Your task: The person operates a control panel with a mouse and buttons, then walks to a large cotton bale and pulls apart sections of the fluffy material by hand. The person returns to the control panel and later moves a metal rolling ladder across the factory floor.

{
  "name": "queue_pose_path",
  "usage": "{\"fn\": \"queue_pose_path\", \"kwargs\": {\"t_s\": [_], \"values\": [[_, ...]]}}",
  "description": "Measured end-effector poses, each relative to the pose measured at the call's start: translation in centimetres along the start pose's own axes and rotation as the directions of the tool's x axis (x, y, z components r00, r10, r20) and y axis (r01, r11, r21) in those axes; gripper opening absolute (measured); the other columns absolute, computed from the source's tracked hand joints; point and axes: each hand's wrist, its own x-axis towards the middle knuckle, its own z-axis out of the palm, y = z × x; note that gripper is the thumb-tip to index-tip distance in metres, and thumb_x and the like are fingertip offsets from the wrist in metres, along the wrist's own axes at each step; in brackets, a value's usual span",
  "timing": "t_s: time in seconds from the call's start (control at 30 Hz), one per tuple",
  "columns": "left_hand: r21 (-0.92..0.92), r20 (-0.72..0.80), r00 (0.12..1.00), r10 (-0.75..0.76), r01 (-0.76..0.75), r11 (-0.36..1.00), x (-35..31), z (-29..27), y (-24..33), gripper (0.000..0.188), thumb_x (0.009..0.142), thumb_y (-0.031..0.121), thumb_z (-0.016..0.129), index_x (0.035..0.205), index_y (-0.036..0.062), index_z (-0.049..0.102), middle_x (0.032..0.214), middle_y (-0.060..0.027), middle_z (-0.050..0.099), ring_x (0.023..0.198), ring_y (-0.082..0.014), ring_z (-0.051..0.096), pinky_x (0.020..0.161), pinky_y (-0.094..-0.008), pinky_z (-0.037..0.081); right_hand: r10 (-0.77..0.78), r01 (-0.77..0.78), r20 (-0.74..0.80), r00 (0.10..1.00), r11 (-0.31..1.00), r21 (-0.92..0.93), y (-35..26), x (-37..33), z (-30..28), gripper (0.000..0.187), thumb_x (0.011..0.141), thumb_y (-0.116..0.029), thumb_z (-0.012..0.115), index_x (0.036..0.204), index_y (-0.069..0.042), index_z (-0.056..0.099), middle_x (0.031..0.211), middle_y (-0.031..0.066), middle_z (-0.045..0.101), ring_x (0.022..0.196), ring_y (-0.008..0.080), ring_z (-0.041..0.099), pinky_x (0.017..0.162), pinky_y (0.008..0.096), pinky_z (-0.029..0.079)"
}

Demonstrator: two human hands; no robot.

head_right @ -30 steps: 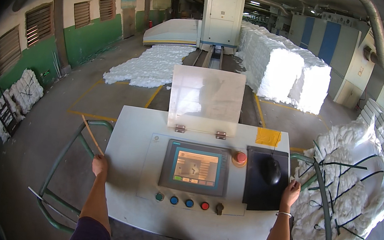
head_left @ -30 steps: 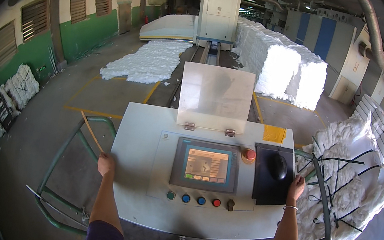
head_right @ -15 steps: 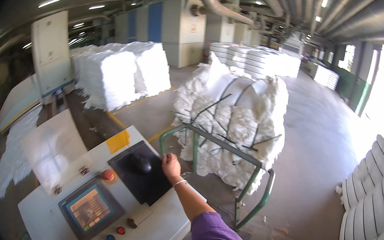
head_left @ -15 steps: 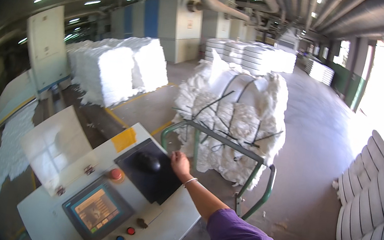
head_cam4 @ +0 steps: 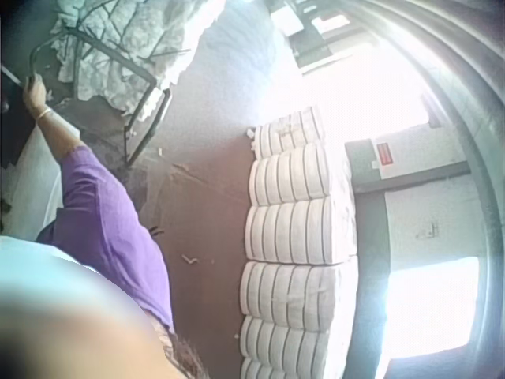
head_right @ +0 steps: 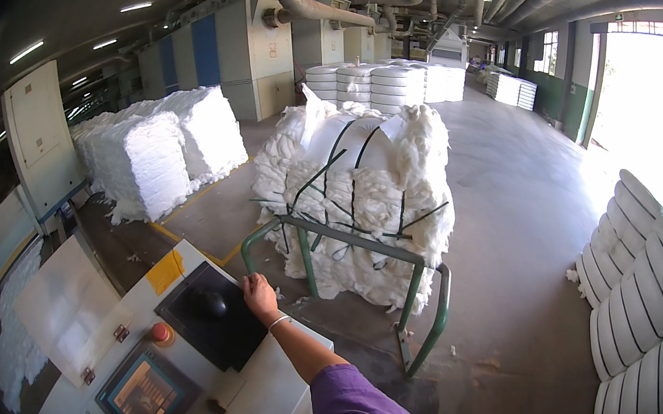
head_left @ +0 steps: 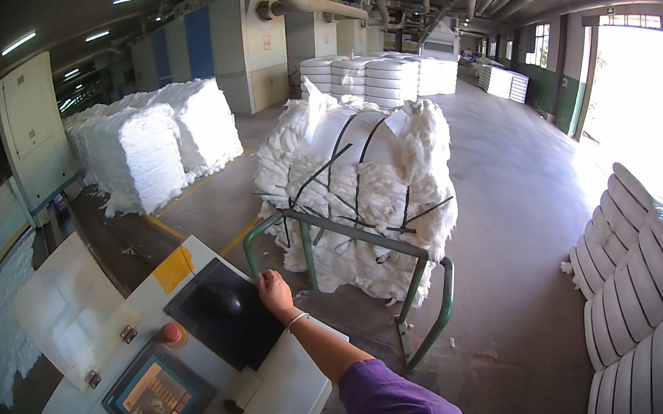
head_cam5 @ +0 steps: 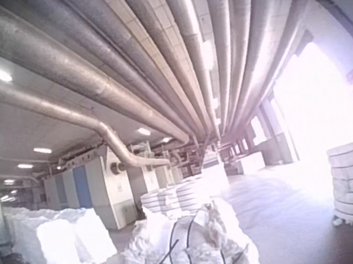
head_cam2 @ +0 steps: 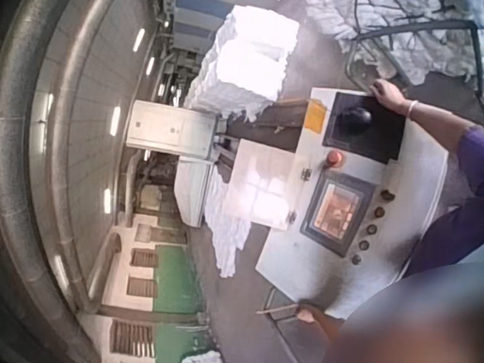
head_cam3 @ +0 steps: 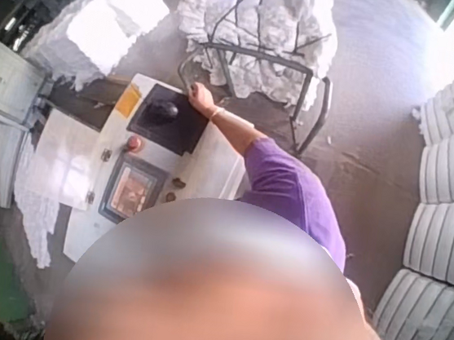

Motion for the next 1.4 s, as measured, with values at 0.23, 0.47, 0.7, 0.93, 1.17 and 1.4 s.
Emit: {"fn": "queue_pose_path", "kwargs": {"t_s": [0.23, 0.47, 0.7, 0.93, 1.17, 1.4], "values": [[-0.022, 0.030, 0.999, -0.022, 0.022, 1.000, -1.6, -1.5, 1.4, 0.036, 0.084, 0.033, 0.058, 0.080, -0.0006, 0.069, 0.080, -0.0200, 0.069, 0.068, -0.0360, 0.067, 0.060, -0.0496, 0.054, -0.013, 0.013, -0.007, 1.000, 1.000, 0.004, -0.4, 0.1, -0.2, 0.027, 0.092, -0.027, 0.056, 0.089, -0.001, 0.059, 0.086, 0.0190, 0.062, 0.081, 0.0378, 0.062, 0.072, 0.0449, 0.049], [-0.017, 0.011, 1.000, -0.024, 0.025, 1.000, -1.6, -1.3, 1.3, 0.039, 0.084, 0.035, 0.057, 0.078, -0.0010, 0.069, 0.078, -0.0202, 0.069, 0.067, -0.0361, 0.067, 0.060, -0.0498, 0.054, -0.008, 0.008, -0.005, 1.000, 1.000, -0.014, -0.3, 0.0, -0.2, 0.027, 0.092, -0.027, 0.056, 0.088, -0.001, 0.060, 0.087, 0.0193, 0.062, 0.082, 0.0384, 0.061, 0.073, 0.0455, 0.049], [-0.025, -0.031, 0.999, -0.015, 0.014, 1.000, -0.6, 0.0, -0.1, 0.041, 0.084, 0.037, 0.057, 0.077, -0.0013, 0.069, 0.077, -0.0204, 0.069, 0.066, -0.0362, 0.067, 0.059, -0.0499, 0.053, 0.009, -0.004, 0.055, 0.998, 0.996, -0.093, -0.4, 0.1, -0.3, 0.029, 0.093, -0.028, 0.054, 0.089, 0.000, 0.062, 0.091, 0.0187, 0.063, 0.085, 0.0381, 0.061, 0.074, 0.0453, 0.050], [0.017, -0.072, 0.996, 0.055, -0.054, 0.998, 0.1, 0.6, -0.7, 0.045, 0.082, 0.045, 0.059, 0.077, 0.0009, 0.070, 0.075, -0.0185, 0.069, 0.065, -0.0360, 0.066, 0.057, -0.0492, 0.053, -0.102, 0.103, 0.016, 0.995, 0.994, -0.042, -0.6, 0.0, -0.4, 0.033, 0.093, -0.026, 0.052, 0.075, -0.001, 0.062, 0.081, 0.0184, 0.061, 0.085, 0.0352, 0.060, 0.075, 0.0450, 0.049], [0.024, -0.019, 1.000, -0.022, 0.022, 0.999, -1.1, -1.0, 0.4, 0.041, 0.078, 0.043, 0.066, 0.080, 0.0016, 0.070, 0.076, -0.0180, 0.069, 0.066, -0.0345, 0.066, 0.058, -0.0488, 0.053, -0.105, 0.106, 0.023, 0.994, 0.992, -0.061, -0.1, 0.2, -0.2, 0.035, 0.093, -0.028, 0.053, 0.072, -0.001, 0.062, 0.080, 0.0189, 0.061, 0.082, 0.0364, 0.060, 0.073, 0.0456, 0.049], [-0.085, -0.065, 0.995, 0.078, -0.083, 0.993, -0.4, 0.5, -0.5, 0.040, 0.079, 0.041, 0.064, 0.080, 0.0014, 0.069, 0.074, -0.0190, 0.068, 0.064, -0.0353, 0.066, 0.057, -0.0493, 0.053, -0.123, 0.121, -0.021, 0.992, 0.989, -0.084, 1.0, 0.3, 0.7, 0.035, 0.092, -0.028, 0.055, 0.071, -0.001, 0.060, 0.079, 0.0191, 0.060, 0.077, 0.0383, 0.060, 0.070, 0.0472, 0.049]]}}
